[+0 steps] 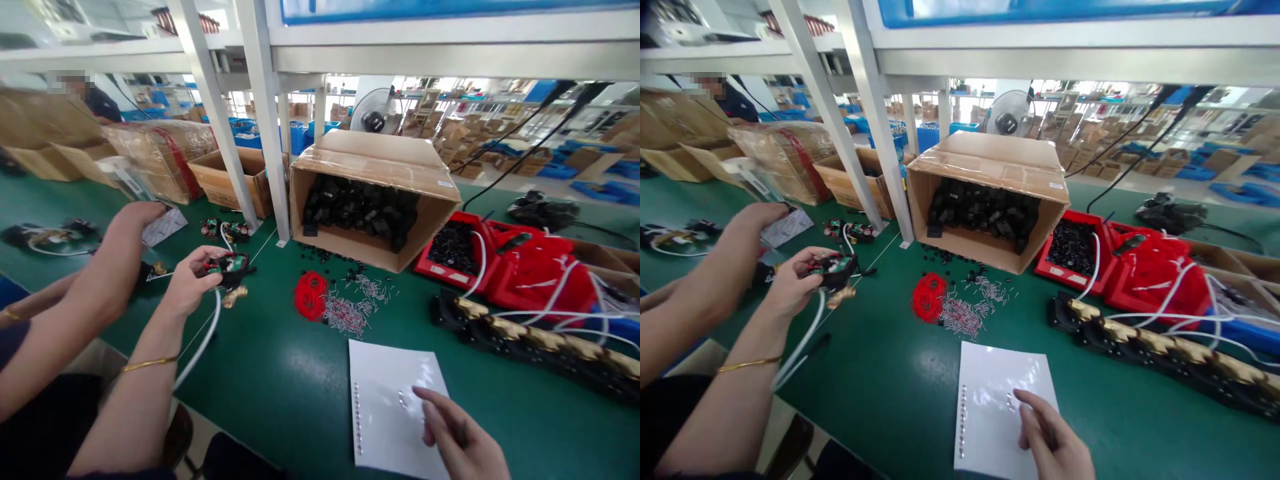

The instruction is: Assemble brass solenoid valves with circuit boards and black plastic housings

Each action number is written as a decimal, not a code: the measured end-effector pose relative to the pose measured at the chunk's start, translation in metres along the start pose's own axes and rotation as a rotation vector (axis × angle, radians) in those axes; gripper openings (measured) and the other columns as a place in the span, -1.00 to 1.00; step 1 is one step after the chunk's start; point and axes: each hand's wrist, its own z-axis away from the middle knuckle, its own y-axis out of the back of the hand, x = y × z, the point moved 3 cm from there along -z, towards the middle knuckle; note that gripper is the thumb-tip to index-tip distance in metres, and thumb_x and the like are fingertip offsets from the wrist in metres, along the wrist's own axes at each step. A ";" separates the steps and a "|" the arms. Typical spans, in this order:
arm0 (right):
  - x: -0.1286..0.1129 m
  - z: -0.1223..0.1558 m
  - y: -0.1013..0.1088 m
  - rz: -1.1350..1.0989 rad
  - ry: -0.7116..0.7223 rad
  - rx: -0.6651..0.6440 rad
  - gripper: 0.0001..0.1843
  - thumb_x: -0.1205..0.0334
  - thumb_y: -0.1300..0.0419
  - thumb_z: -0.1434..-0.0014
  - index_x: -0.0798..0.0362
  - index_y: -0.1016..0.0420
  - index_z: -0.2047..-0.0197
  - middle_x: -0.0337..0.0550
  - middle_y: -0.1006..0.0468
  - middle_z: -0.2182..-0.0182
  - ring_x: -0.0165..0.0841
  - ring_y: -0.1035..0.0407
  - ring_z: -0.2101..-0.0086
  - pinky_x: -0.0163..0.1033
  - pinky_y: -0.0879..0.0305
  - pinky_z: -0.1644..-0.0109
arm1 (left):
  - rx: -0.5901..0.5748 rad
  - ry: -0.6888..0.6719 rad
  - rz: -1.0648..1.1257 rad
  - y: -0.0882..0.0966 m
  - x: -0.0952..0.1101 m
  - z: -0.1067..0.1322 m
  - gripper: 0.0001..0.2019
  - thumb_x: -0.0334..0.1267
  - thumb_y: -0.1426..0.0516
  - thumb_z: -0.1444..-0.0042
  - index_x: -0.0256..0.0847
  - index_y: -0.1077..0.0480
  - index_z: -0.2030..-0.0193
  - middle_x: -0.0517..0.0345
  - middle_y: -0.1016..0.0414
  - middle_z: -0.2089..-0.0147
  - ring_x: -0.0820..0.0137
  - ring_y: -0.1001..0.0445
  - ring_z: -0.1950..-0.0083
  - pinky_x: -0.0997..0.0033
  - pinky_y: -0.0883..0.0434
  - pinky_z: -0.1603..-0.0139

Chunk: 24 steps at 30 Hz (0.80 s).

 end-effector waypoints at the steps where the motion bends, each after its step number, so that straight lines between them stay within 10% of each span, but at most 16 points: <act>1: -0.014 0.001 -0.015 -0.105 -0.048 -0.058 -0.54 -0.14 -0.16 -0.08 0.07 -0.53 0.15 -0.26 -0.38 0.70 -0.43 -0.29 0.64 -0.41 -0.21 0.59 | -0.210 0.047 0.026 -0.010 0.011 0.009 -0.46 -0.04 -0.31 0.34 -0.24 -0.38 0.18 0.08 -0.48 0.25 0.28 -0.47 0.28 0.37 -0.41 0.27; 4: -0.056 0.004 -0.070 -0.495 -0.180 -0.393 -0.44 -0.19 -0.10 -0.13 0.12 -0.41 0.03 -0.24 -0.42 0.60 -0.60 0.10 0.74 -0.46 0.22 0.72 | -0.697 0.167 0.056 -0.058 0.029 0.043 -0.44 -0.02 -0.32 0.33 -0.23 -0.39 0.14 0.09 -0.50 0.24 0.27 -0.46 0.27 0.38 -0.38 0.28; 8: -0.078 0.003 -0.117 -0.842 -0.335 -0.655 -0.47 -0.23 -0.19 -0.04 0.10 -0.36 0.21 -0.31 -0.38 0.59 -0.65 0.27 0.73 -0.48 0.32 0.74 | -0.920 0.121 0.007 -0.129 0.017 0.082 -0.39 -0.04 -0.37 0.41 -0.20 -0.41 0.14 0.13 -0.43 0.20 0.28 -0.40 0.19 0.32 -0.36 0.15; 18: -0.041 0.014 -0.114 -1.066 -0.400 -0.299 -0.49 -0.04 -0.37 0.09 0.01 -0.25 0.20 -0.43 -0.35 0.56 -0.69 0.24 0.76 -0.53 0.29 0.77 | -0.629 0.223 0.025 -0.178 -0.021 0.156 -0.11 0.00 -0.28 0.14 -0.08 0.03 -0.30 -0.11 -0.17 -0.25 0.04 -0.20 -0.23 0.02 -0.15 -0.22; 24: -0.040 0.029 -0.111 -0.930 -0.336 -0.360 -0.53 -0.10 -0.29 0.00 0.05 -0.34 0.16 -0.50 -0.19 0.69 -0.65 0.26 0.77 -0.51 0.26 0.78 | -0.389 0.282 0.022 -0.189 -0.028 0.178 -0.14 -0.03 -0.30 0.15 -0.06 0.04 -0.24 -0.07 -0.23 -0.18 0.06 -0.27 -0.19 0.02 -0.23 -0.19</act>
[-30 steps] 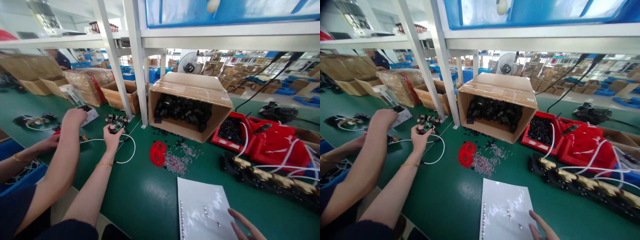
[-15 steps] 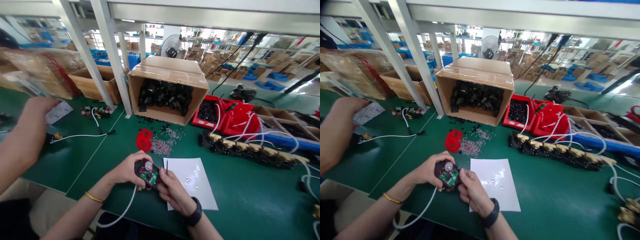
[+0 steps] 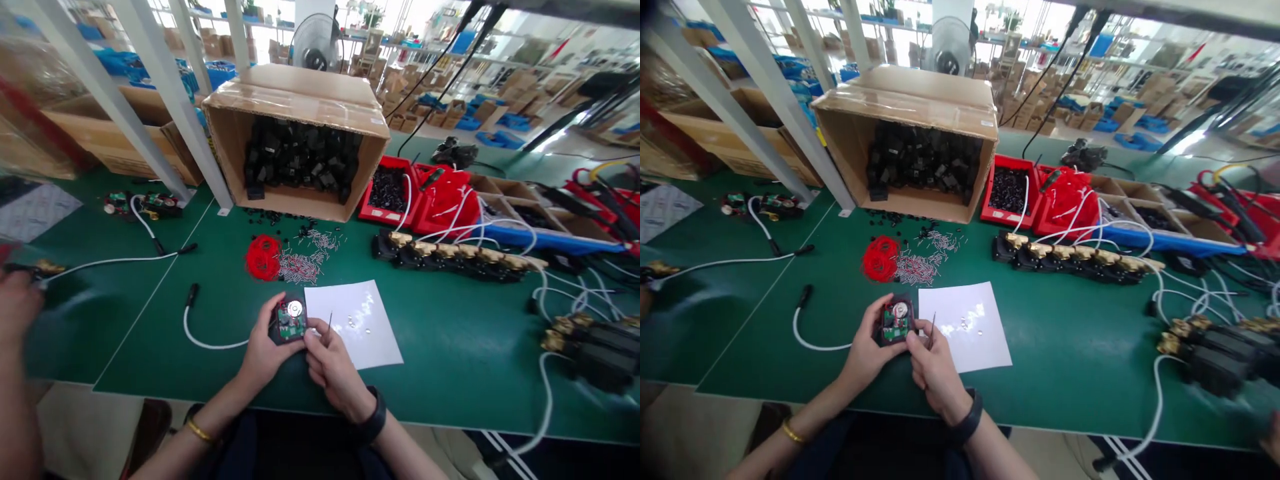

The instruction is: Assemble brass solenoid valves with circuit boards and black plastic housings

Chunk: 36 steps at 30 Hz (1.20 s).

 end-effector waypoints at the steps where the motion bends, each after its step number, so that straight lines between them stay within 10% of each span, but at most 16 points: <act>1: -0.005 0.004 0.007 0.030 0.023 0.015 -0.54 -0.13 -0.25 -0.03 0.07 -0.38 0.17 -0.44 -0.26 0.66 -0.64 0.25 0.76 -0.50 0.22 0.77 | -0.027 0.020 0.095 0.002 -0.001 -0.001 -0.08 0.00 -0.31 0.18 -0.07 0.10 -0.26 -0.08 -0.25 -0.16 0.08 -0.31 -0.15 0.07 -0.29 -0.14; 7: -0.031 0.030 0.066 0.212 0.273 0.356 -0.30 -0.36 0.12 -0.14 0.10 -0.47 0.49 -0.22 -0.34 0.64 -0.48 -0.16 0.62 -0.39 -0.15 0.59 | -0.484 0.102 0.184 0.021 0.012 -0.001 -0.18 0.41 -0.08 0.24 -0.22 -0.25 -0.02 -0.03 -0.39 0.07 0.13 -0.41 0.07 0.21 -0.38 0.08; 10: -0.019 0.028 0.070 0.190 0.203 0.387 -0.29 -0.39 0.16 -0.12 0.09 -0.41 0.50 -0.30 -0.27 0.73 -0.51 -0.07 0.73 -0.41 0.01 0.70 | -0.690 -0.023 -0.087 0.017 0.027 0.002 -0.39 0.25 -0.17 0.18 -0.20 -0.34 0.13 -0.02 -0.36 0.00 0.12 -0.37 0.01 0.22 -0.33 0.01; 13: -0.012 0.014 0.058 0.192 0.227 0.351 -0.50 -0.25 -0.13 -0.06 0.09 -0.40 0.40 -0.21 -0.48 0.60 -0.44 -0.32 0.63 -0.35 -0.25 0.56 | -0.773 -0.108 -0.246 0.006 0.034 0.003 -0.51 0.05 -0.26 0.19 -0.18 -0.35 0.15 -0.06 -0.17 -0.27 0.07 -0.21 -0.22 0.22 -0.21 -0.16; 17: -0.010 -0.007 0.051 0.334 0.286 0.370 -0.67 0.04 -0.33 0.03 0.12 -0.44 0.34 -0.16 -0.56 0.53 -0.33 -0.45 0.50 -0.23 -0.41 0.35 | -0.817 -0.070 -0.367 -0.001 0.030 0.002 -0.56 -0.04 -0.28 0.18 -0.16 -0.35 0.15 -0.07 -0.11 -0.33 0.07 -0.21 -0.25 0.20 -0.21 -0.16; 36: -0.008 -0.012 0.056 0.515 0.317 0.371 -0.71 0.03 -0.19 -0.14 0.12 -0.41 0.35 -0.08 -0.59 0.49 -0.28 -0.51 0.45 -0.21 -0.45 0.33 | -0.796 -0.070 -0.383 0.003 0.024 0.000 -0.52 0.03 -0.25 0.14 -0.18 -0.36 0.11 -0.06 -0.03 -0.36 0.04 -0.23 -0.25 0.18 -0.27 -0.12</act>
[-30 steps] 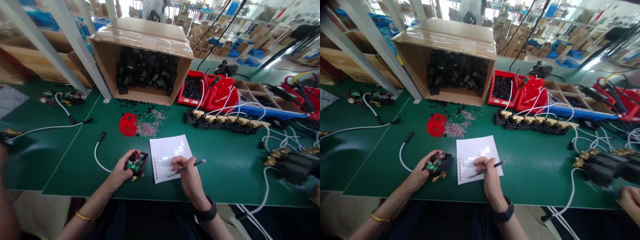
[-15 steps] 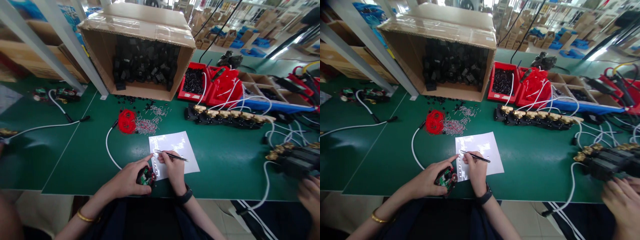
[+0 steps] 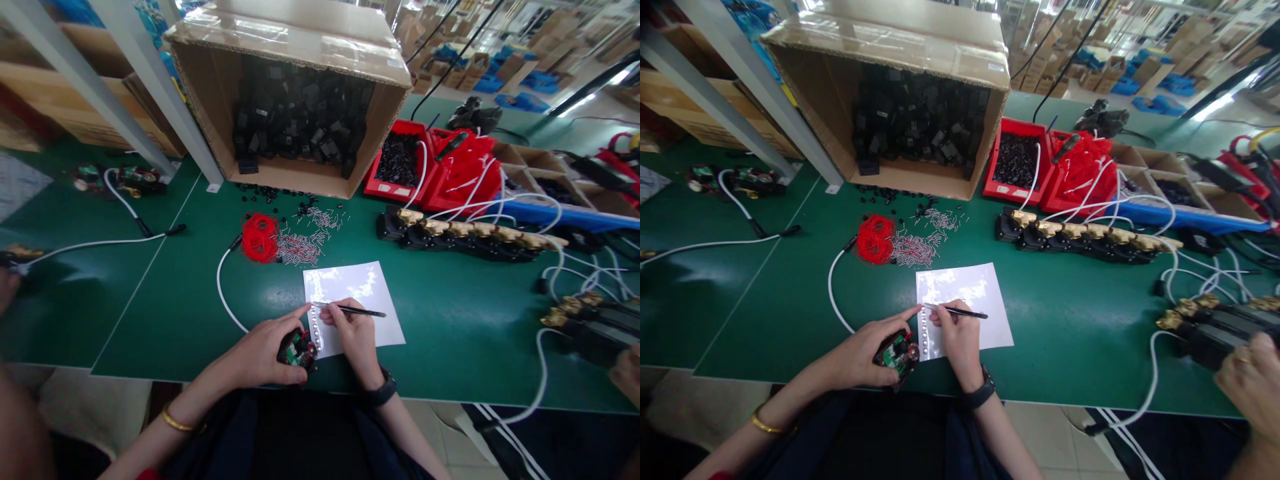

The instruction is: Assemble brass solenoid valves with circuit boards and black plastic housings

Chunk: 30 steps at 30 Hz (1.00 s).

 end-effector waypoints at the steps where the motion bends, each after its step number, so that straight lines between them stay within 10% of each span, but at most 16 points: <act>1: 0.000 0.000 0.000 0.006 0.001 -0.008 -0.71 0.02 -0.19 -0.13 0.12 -0.41 0.35 -0.08 -0.58 0.49 -0.28 -0.51 0.45 -0.21 -0.46 0.33 | 0.005 -0.005 0.005 0.000 -0.001 0.000 -0.50 0.03 -0.25 0.14 -0.18 -0.36 0.09 -0.06 -0.04 -0.36 0.04 -0.24 -0.24 0.17 -0.26 -0.13; 12: 0.000 0.003 -0.001 0.010 0.025 -0.012 -0.71 0.02 -0.19 -0.14 0.09 -0.37 0.28 -0.09 -0.58 0.44 -0.28 -0.52 0.40 -0.19 -0.45 0.28 | 0.043 -0.066 0.159 0.002 -0.009 0.004 -0.37 0.14 -0.30 0.29 -0.15 -0.34 0.09 -0.06 -0.10 -0.33 0.04 -0.20 -0.26 0.15 -0.19 -0.20; 21: -0.003 0.007 0.006 -0.384 -0.072 0.060 -0.67 0.08 -0.35 0.01 0.09 -0.36 0.31 -0.08 -0.62 0.43 -0.24 -0.54 0.39 -0.21 -0.47 0.31 | 0.616 -0.140 0.265 0.005 -0.017 0.012 -0.24 0.03 -0.36 0.30 -0.09 -0.19 -0.06 -0.13 -0.07 -0.24 0.00 -0.12 -0.27 0.01 -0.17 -0.21; 30: -0.045 0.020 -0.019 -0.756 -0.171 -0.113 -0.75 0.17 -0.37 0.04 0.05 -0.38 0.42 -0.15 -0.61 0.43 -0.22 -0.49 0.16 -0.13 -0.34 0.01 | 0.789 -0.235 0.278 -0.011 -0.023 -0.008 -0.25 -0.20 -0.35 0.18 -0.08 -0.11 -0.15 -0.13 -0.04 -0.27 0.03 -0.11 -0.29 -0.08 -0.13 -0.24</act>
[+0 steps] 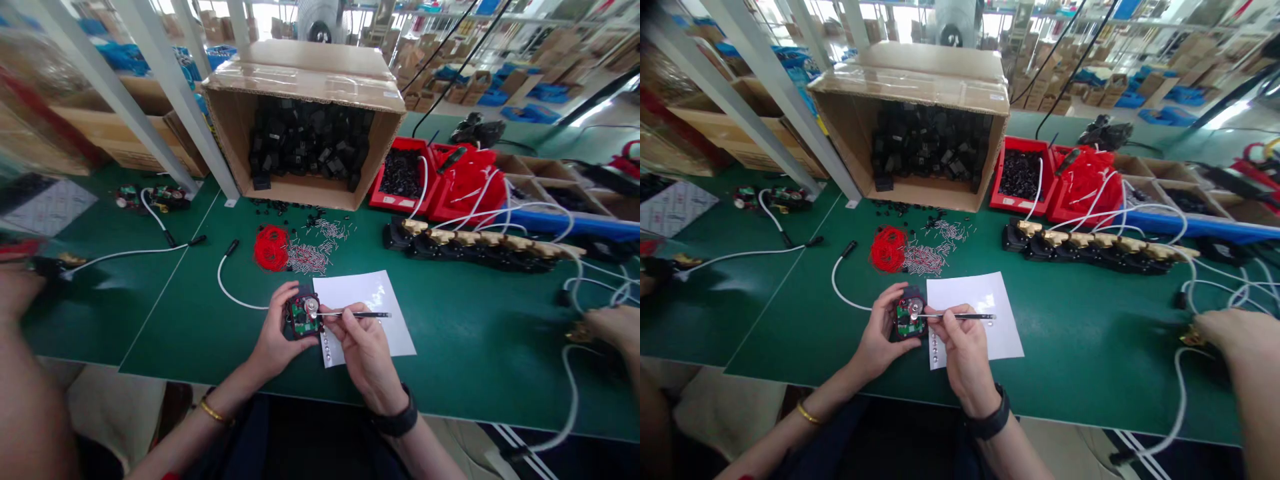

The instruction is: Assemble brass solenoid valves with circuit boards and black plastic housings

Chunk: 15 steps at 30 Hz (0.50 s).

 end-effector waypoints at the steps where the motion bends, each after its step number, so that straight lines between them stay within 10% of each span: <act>1: 0.002 0.001 -0.002 0.006 0.019 0.003 -0.76 0.18 -0.37 0.03 0.06 -0.39 0.42 -0.15 -0.61 0.42 -0.24 -0.48 0.17 -0.15 -0.32 0.00 | 0.007 -0.018 -0.008 -0.001 -0.001 0.001 -0.27 -0.22 -0.36 0.18 -0.08 -0.13 -0.13 -0.12 -0.04 -0.27 0.02 -0.11 -0.29 -0.10 -0.13 -0.24; 15: 0.008 0.002 -0.001 0.164 0.111 0.104 -0.79 0.20 -0.36 0.03 0.09 -0.43 0.39 -0.07 -0.62 0.31 -0.25 -0.46 0.23 -0.08 -0.26 0.03 | 0.031 -0.095 -0.074 -0.001 0.001 0.000 -0.37 -0.21 -0.35 0.19 -0.09 -0.23 -0.06 -0.13 -0.04 -0.27 0.04 -0.17 -0.27 -0.10 -0.22 -0.19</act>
